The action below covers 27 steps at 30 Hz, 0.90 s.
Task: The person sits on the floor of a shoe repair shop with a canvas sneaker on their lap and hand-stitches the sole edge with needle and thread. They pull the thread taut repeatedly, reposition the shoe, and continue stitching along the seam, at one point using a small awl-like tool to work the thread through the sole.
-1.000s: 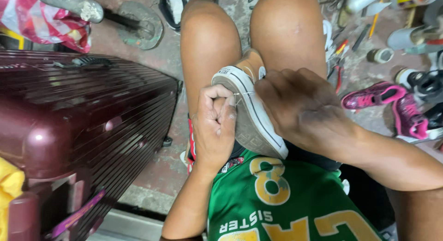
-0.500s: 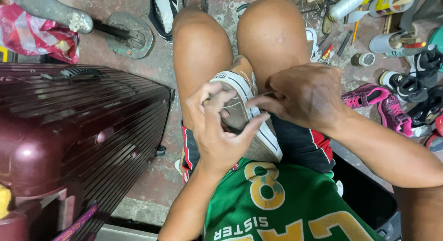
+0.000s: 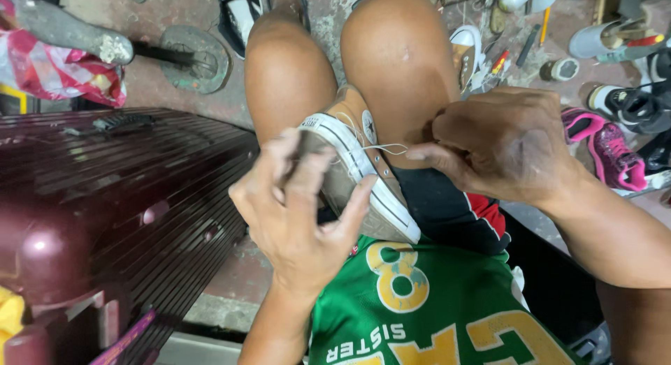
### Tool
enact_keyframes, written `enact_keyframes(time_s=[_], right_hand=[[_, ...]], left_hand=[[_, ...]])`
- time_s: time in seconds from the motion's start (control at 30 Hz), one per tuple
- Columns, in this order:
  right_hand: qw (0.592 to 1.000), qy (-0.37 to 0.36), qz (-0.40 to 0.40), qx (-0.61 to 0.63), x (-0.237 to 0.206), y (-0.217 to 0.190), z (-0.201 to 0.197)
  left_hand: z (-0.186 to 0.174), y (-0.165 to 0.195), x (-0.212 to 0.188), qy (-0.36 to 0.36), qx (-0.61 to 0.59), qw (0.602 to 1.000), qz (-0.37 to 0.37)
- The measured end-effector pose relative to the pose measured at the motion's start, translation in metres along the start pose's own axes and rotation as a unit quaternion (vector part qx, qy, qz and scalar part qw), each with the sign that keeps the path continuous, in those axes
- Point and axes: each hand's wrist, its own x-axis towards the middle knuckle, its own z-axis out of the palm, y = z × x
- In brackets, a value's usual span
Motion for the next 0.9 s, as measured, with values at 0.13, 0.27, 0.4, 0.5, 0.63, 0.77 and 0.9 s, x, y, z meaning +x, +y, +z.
enact_keyframes(time_s=[0.13, 0.27, 0.4, 0.5, 0.63, 0.77, 0.9], right_hand=[[1.000, -0.009, 0.012, -0.023, 0.005, -0.005, -0.003], [0.999, -0.009, 0.004, -0.042, 0.009, -0.007, -0.006], [0.998, -0.009, -0.013, -0.052, 0.012, -0.007, -0.004], [0.997, 0.014, -0.075, -0.030, 0.019, -0.009, 0.002], [0.997, -0.005, -0.067, -0.021, 0.026, -0.018, 0.009], [0.998, -0.015, -0.059, -0.004, 0.028, -0.016, 0.003], [0.999, -0.027, -0.013, 0.024, 0.027, -0.012, -0.002]], left_hand=[[0.003, 0.012, 0.008, -0.019, 0.033, 0.997, 0.068], [0.016, 0.013, 0.012, -0.035, 0.024, 0.997, 0.067], [0.016, 0.002, 0.010, -0.061, -0.060, 0.995, 0.046], [0.015, -0.007, 0.010, -0.068, -0.158, 0.985, 0.026], [0.013, -0.012, 0.010, -0.069, -0.210, 0.975, -0.030], [0.001, -0.012, 0.017, -0.039, -0.200, 0.978, -0.050], [0.001, -0.010, 0.024, -0.038, -0.102, 0.993, 0.045]])
